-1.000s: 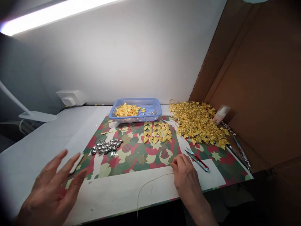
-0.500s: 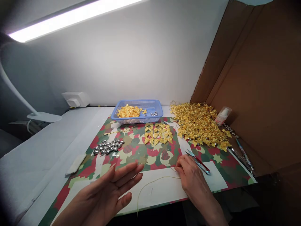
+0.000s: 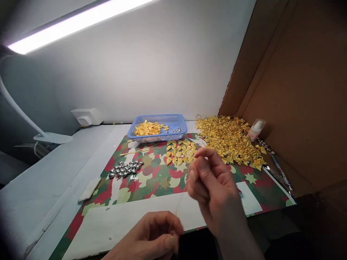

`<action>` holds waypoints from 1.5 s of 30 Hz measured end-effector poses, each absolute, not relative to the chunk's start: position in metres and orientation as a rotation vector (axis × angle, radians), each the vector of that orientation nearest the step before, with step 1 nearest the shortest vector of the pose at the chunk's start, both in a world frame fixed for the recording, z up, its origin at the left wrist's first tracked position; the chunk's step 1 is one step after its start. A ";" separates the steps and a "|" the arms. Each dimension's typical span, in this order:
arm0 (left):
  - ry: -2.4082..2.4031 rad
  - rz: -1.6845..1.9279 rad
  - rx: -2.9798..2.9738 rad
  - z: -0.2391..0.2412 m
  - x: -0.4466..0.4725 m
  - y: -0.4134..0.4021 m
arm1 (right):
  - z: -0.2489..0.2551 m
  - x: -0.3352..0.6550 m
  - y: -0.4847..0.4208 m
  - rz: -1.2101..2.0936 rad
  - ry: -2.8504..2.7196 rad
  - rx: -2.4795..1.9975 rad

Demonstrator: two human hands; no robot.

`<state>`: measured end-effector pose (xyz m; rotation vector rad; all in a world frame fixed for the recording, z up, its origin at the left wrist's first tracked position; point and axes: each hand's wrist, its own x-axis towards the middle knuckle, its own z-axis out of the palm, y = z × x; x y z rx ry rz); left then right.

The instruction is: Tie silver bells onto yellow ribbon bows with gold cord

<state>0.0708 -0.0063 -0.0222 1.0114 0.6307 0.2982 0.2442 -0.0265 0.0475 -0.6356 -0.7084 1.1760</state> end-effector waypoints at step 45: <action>0.276 0.997 0.177 -0.005 0.022 -0.004 | -0.007 0.256 -0.038 1.220 -0.418 -0.916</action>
